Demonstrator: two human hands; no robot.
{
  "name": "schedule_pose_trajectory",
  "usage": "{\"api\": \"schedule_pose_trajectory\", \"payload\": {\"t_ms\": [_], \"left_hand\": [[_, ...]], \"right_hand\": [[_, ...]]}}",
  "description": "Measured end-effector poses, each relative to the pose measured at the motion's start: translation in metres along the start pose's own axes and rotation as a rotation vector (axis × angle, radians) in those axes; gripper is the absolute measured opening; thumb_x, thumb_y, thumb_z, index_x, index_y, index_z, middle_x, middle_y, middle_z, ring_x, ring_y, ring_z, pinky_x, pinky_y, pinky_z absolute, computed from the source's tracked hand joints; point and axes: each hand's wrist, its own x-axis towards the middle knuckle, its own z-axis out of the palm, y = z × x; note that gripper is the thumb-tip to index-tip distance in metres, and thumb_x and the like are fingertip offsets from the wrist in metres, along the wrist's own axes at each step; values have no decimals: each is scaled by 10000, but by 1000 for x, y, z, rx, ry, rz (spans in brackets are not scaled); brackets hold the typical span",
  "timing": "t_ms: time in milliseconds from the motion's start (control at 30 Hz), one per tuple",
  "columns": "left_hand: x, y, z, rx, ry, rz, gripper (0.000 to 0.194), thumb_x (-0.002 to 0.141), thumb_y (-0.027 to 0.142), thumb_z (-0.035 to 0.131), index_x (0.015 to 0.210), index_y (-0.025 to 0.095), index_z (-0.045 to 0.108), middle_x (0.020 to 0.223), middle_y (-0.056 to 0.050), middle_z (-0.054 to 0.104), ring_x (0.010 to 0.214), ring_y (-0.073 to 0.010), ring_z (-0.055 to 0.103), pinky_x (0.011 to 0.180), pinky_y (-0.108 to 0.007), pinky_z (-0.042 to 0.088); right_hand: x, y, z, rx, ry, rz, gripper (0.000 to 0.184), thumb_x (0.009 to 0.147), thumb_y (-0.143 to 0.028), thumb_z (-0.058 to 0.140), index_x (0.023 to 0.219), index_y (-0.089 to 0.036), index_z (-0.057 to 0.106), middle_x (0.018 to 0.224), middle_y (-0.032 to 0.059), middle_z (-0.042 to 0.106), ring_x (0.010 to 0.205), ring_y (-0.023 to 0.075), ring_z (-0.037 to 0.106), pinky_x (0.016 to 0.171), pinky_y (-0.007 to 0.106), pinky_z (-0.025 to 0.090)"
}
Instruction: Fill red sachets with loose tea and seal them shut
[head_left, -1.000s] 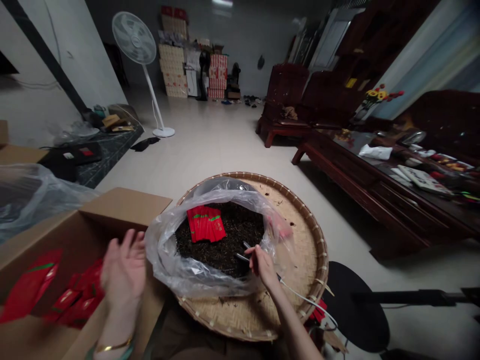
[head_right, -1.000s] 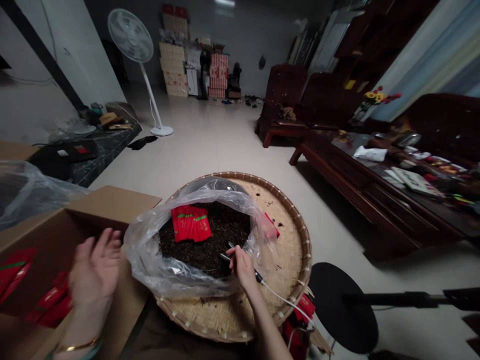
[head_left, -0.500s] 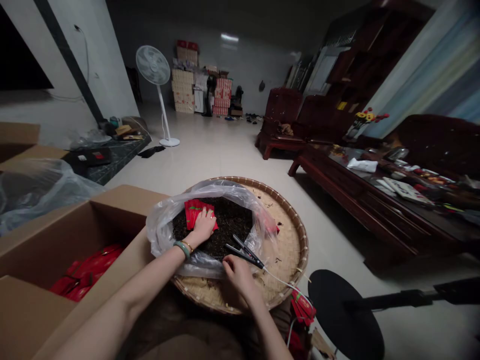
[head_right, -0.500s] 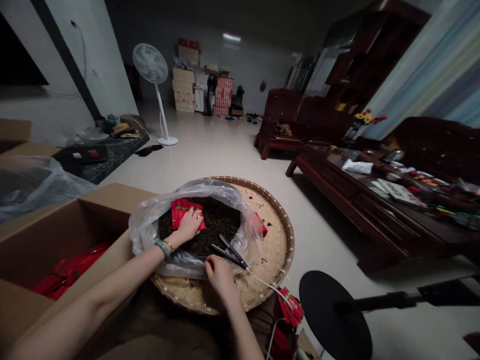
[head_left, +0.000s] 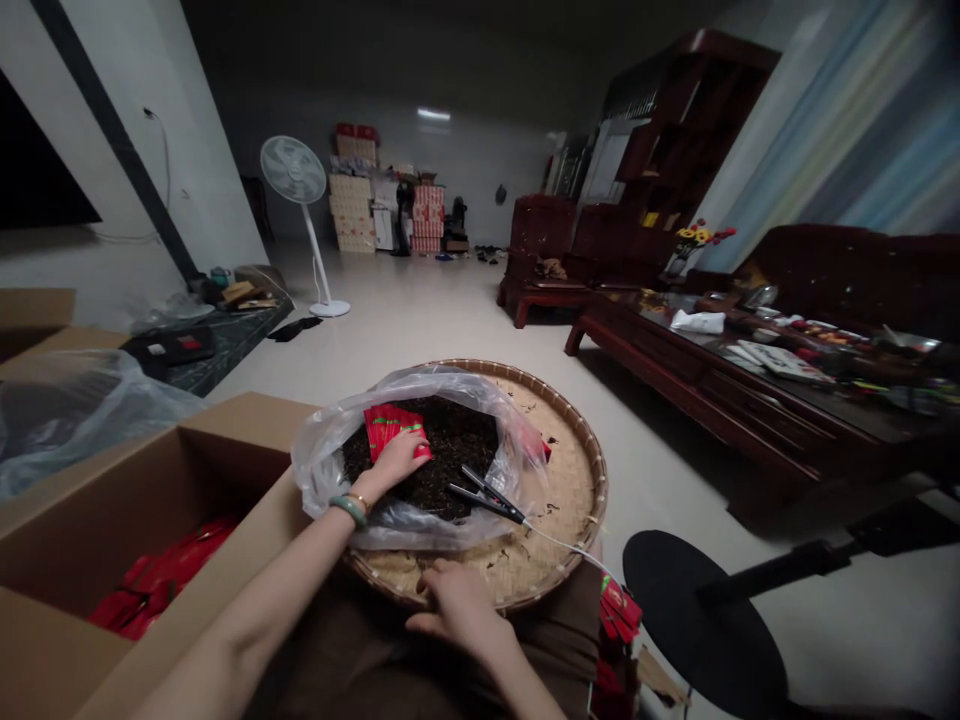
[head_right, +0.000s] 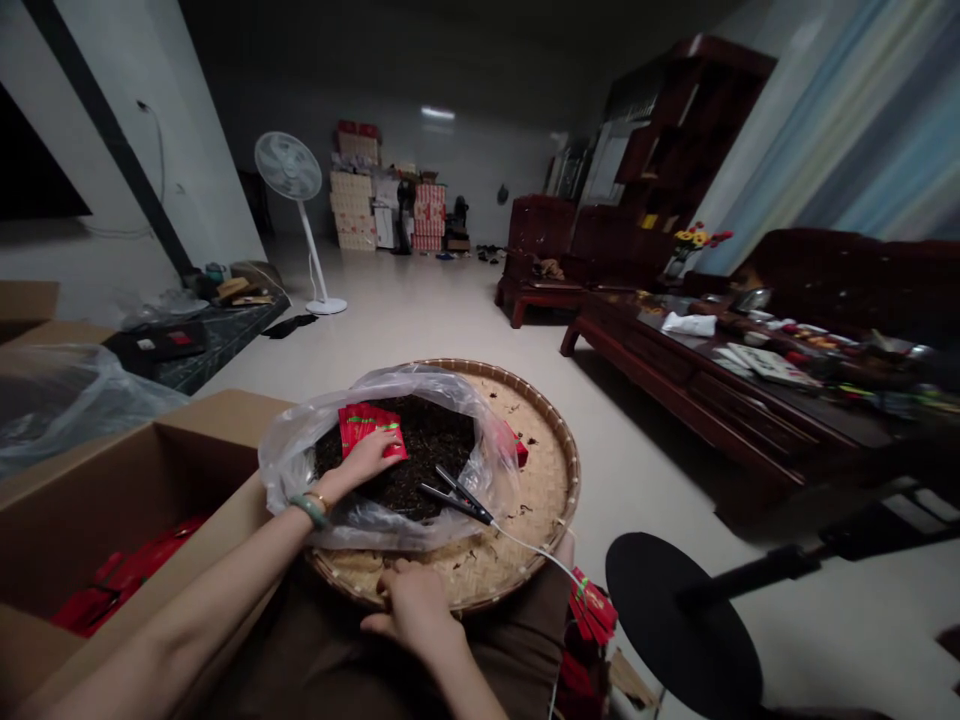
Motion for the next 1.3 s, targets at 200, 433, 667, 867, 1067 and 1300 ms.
{"api": "schedule_pose_trajectory", "payload": {"t_ms": [200, 433, 667, 867, 1067, 1300], "left_hand": [[-123, -63, -43, 61, 688, -418, 401, 857, 230, 391, 1224, 107, 494, 1182, -182, 564, 1131, -296, 506, 1025, -492, 343], [-231, -132, -37, 249, -60, -979, 673, 771, 447, 517, 1344, 113, 399, 1255, -229, 527, 1103, -416, 519, 858, -516, 431], [-213, -144, -46, 201, -162, -958, 374, 820, 370, 498, 1113, 163, 604, 1058, -154, 674, 1007, -341, 607, 758, -377, 467], [-184, -125, -23, 152, -91, -903, 389, 854, 372, 445, 1115, 135, 611, 1010, -194, 680, 960, -369, 626, 725, -395, 470], [-180, -119, -31, 71, 40, -906, 413, 897, 267, 335, 1253, 152, 510, 1102, -142, 669, 951, -306, 636, 792, -394, 482], [-123, -55, -58, -109, 434, -292, 260, 879, 318, 452, 1035, 193, 618, 1012, -63, 661, 911, -199, 608, 855, -328, 499]], "right_hand": [[2, -2, 2, -58, -4, 2, 205, 776, -386, 670, 901, -229, 711, 923, 54, 678, 846, 227, 638, 656, 260, 395], [6, 4, 11, -68, 12, -74, 121, 796, -313, 653, 768, -205, 701, 849, 33, 649, 778, 181, 611, 612, 245, 333], [5, -4, 10, -122, 7, -101, 121, 833, -260, 604, 771, -188, 679, 847, 35, 636, 817, 176, 580, 651, 244, 340], [8, -36, 22, -70, -24, -152, 109, 842, -249, 590, 837, -182, 676, 894, 46, 646, 849, 180, 576, 674, 244, 368], [9, -46, 35, 9, -52, -54, 104, 822, -234, 608, 882, -193, 683, 980, 65, 647, 925, 218, 583, 753, 269, 405], [10, -42, 26, 56, -170, -24, 144, 823, -227, 589, 931, -202, 680, 1031, 73, 642, 958, 233, 588, 793, 283, 425]]}}
